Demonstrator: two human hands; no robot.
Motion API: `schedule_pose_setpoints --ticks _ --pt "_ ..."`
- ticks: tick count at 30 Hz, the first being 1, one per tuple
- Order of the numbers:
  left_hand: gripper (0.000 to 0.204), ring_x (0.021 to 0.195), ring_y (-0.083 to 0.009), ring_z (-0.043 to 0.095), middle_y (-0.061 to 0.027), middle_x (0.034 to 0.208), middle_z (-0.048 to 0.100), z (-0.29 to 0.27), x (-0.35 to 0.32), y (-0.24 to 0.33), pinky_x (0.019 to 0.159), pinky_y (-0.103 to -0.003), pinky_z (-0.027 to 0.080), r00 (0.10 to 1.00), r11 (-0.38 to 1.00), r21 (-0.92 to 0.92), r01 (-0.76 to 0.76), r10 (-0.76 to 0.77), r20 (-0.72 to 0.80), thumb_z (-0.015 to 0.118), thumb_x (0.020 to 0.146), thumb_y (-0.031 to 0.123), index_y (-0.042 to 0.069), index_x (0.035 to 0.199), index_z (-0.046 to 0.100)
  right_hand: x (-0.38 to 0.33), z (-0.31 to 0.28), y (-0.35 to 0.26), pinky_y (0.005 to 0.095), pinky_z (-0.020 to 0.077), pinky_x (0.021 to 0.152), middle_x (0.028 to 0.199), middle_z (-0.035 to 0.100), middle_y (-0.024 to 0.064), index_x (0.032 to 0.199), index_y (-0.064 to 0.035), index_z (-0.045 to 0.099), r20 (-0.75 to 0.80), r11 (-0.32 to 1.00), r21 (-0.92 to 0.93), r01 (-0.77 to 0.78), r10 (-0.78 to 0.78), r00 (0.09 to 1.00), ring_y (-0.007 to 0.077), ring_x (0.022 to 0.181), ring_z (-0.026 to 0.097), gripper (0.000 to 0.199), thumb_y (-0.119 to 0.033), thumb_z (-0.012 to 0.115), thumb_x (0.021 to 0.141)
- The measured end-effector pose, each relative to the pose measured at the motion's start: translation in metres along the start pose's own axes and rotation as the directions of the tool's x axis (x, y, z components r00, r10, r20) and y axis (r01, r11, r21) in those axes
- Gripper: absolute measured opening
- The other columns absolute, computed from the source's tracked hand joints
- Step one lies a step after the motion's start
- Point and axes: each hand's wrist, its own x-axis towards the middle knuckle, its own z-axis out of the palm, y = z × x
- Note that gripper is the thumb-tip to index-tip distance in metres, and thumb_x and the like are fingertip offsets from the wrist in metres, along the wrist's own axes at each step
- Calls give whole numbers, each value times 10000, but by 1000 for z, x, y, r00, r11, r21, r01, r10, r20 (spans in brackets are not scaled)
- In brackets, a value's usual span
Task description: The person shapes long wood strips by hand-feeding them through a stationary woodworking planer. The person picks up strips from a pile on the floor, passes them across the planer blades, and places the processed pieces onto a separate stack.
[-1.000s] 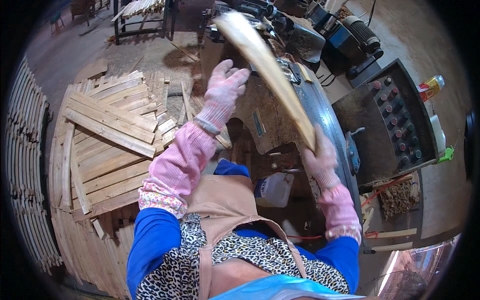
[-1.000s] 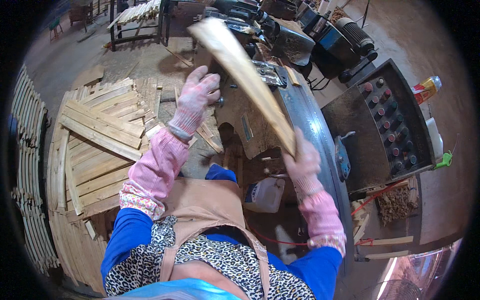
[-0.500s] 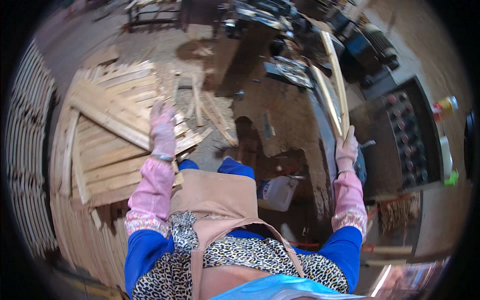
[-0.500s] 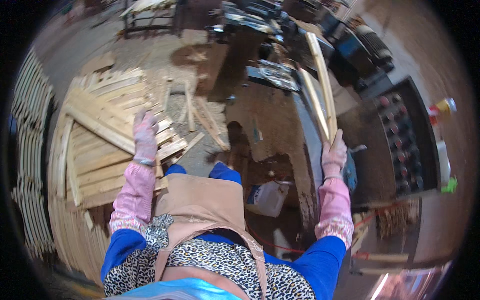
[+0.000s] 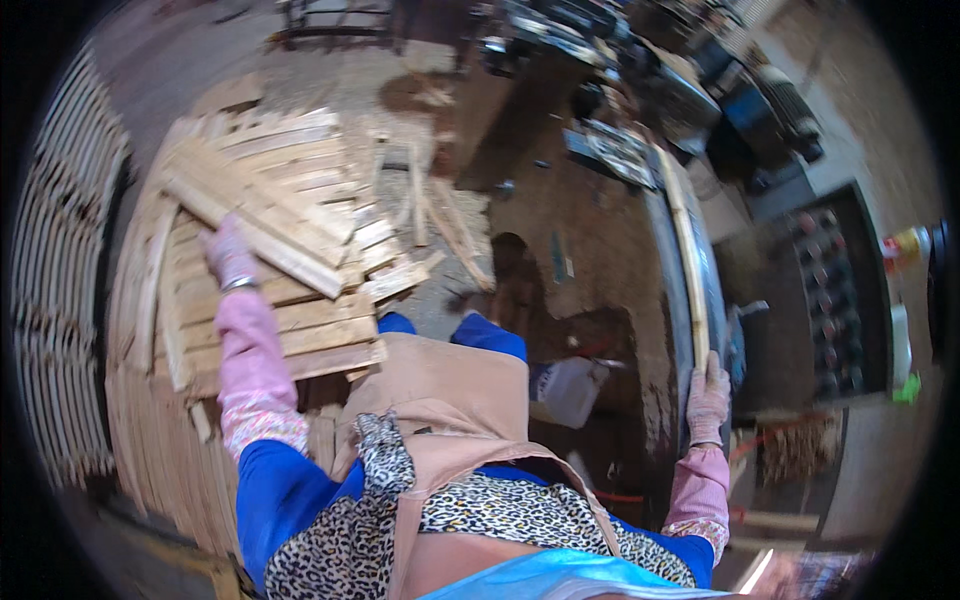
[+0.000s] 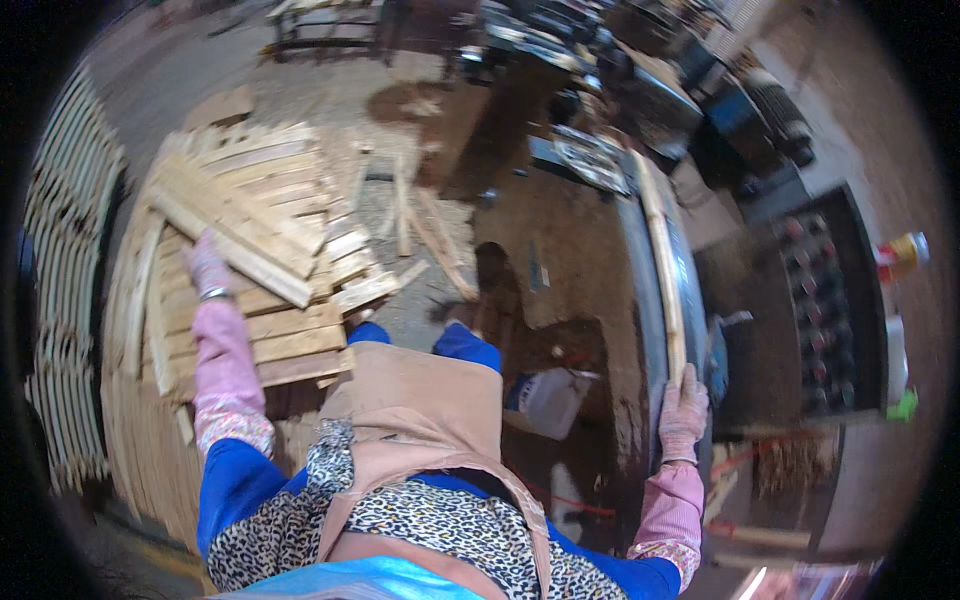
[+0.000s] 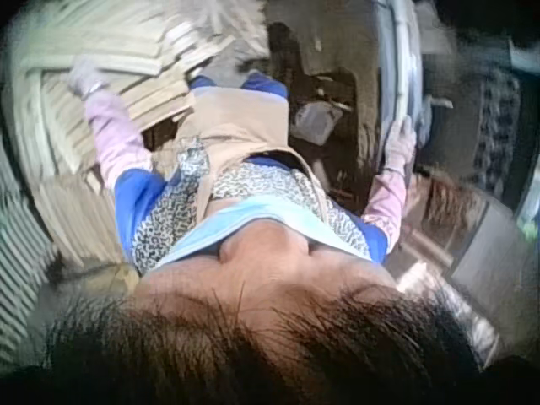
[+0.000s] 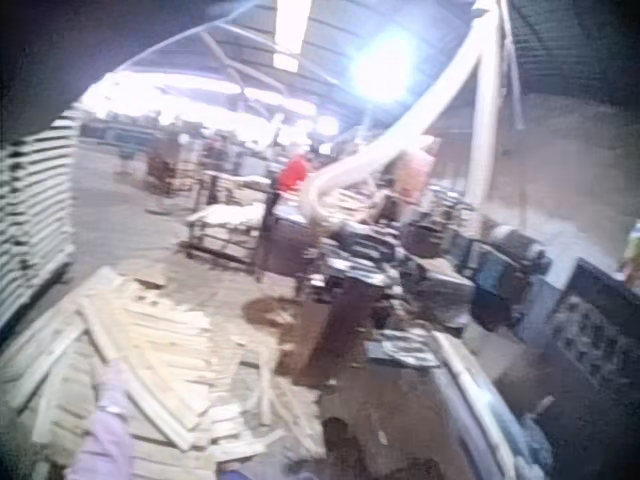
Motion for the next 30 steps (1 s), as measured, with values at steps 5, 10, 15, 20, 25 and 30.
schedule_pose_setpoints --ticks 5,10,15,20,25,30 --pt "522 1081 -300 625 -150 1237 642 13 68 -43 954 -410 500 900 886 -182 426 -394 188 719 870 291 -54 1250 623 -6 -9 0 471 507 953 1184 651 180 1398 -219 597 -74 991 66 -116 121 990 388 1090 618 526 -301 690 887" --pt "379 975 -228 627 -116 1087 663 -38 52 -34 885 -350 506 937 995 98 0 -34 347 717 860 231 6 1162 675 103 50 -28 484 526 919 1139 679 134 1329 -256 650 -361 988 9 151 -137 922 354 1073 630 487 -359 728 859" --pt "241 867 -178 614 -52 879 650 -15 -10 23 803 -314 501 928 932 -317 176 -50 369 699 854 194 17 1019 694 182 69 -49 503 524 890 1112 691 106 1259 -266 691 -225 987 -23 161 -163 961 353 1045 636 429 -442 695 868" --pt "215 857 -192 639 -76 951 657 53 -117 101 734 -305 536 886 856 -463 228 15 463 692 860 140 3 1019 649 180 23 -207 386 471 1060 1262 687 189 1299 -68 668 -82 846 450 286 -280 956 328 1228 624 479 -375 646 932" --pt "323 782 -193 635 -81 923 643 149 -268 156 724 -324 534 756 684 -606 405 123 643 689 867 135 2 1140 580 70 -58 -329 464 401 1138 1460 514 232 1484 -109 486 -25 519 563 643 -767 641 393 1355 486 923 -425 860 702" --pt "365 829 -140 663 -48 1005 661 190 -370 196 739 -277 579 153 688 -216 693 153 976 703 933 128 25 1253 562 75 -44 -233 452 533 920 1150 671 189 1499 -148 473 -182 752 502 428 -392 902 373 1076 659 747 -212 754 809"
